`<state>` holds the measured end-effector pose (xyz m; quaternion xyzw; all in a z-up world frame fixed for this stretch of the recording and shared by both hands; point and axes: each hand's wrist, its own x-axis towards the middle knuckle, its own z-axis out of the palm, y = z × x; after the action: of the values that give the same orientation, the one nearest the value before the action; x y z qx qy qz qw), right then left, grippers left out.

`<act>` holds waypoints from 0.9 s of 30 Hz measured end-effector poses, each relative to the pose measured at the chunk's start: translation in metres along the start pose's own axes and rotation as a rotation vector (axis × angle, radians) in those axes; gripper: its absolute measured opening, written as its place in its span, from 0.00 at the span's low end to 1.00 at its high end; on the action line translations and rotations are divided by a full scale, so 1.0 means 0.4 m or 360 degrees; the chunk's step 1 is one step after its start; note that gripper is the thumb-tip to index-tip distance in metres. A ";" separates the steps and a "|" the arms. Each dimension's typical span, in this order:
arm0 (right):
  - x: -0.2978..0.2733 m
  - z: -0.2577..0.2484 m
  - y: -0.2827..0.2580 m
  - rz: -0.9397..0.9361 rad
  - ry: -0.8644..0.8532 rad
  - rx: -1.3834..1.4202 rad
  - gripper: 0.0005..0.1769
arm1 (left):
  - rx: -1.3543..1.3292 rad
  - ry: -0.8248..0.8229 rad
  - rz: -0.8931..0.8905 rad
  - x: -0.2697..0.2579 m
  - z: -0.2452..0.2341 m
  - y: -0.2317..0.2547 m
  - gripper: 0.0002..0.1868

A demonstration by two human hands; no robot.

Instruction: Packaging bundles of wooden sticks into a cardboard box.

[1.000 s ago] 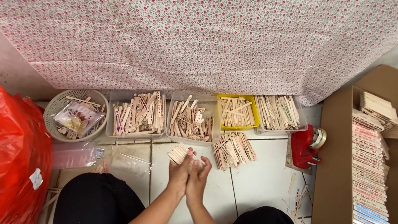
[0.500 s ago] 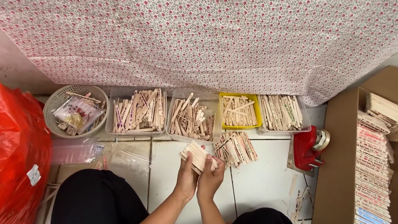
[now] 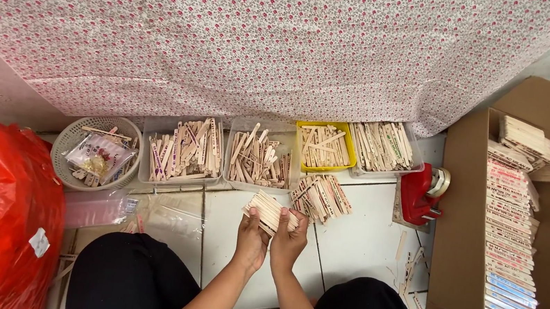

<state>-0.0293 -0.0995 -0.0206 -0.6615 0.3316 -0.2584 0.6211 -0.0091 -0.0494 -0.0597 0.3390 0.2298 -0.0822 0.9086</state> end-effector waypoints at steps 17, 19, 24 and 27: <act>-0.031 -0.008 -0.014 -0.0395 -0.0203 -0.0191 0.12 | -0.0258 0.0096 -0.0137 0.063 -0.058 -0.028 0.20; -0.019 0.001 -0.001 -0.0254 -0.0161 -0.0053 0.11 | -0.0282 0.0031 -0.0154 0.047 -0.043 -0.012 0.21; -0.010 0.007 -0.031 0.0026 -0.0162 0.0364 0.08 | -0.0127 -0.0168 -0.0111 0.011 0.002 0.095 0.24; -0.033 0.009 -0.066 0.0152 -0.0181 0.0468 0.06 | -0.0099 -0.0276 -0.0078 0.019 0.003 0.119 0.27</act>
<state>-0.0321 -0.0870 0.0060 -0.5604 0.2855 -0.2366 0.7406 0.0125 -0.0141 -0.0350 0.2965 0.1607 -0.1262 0.9329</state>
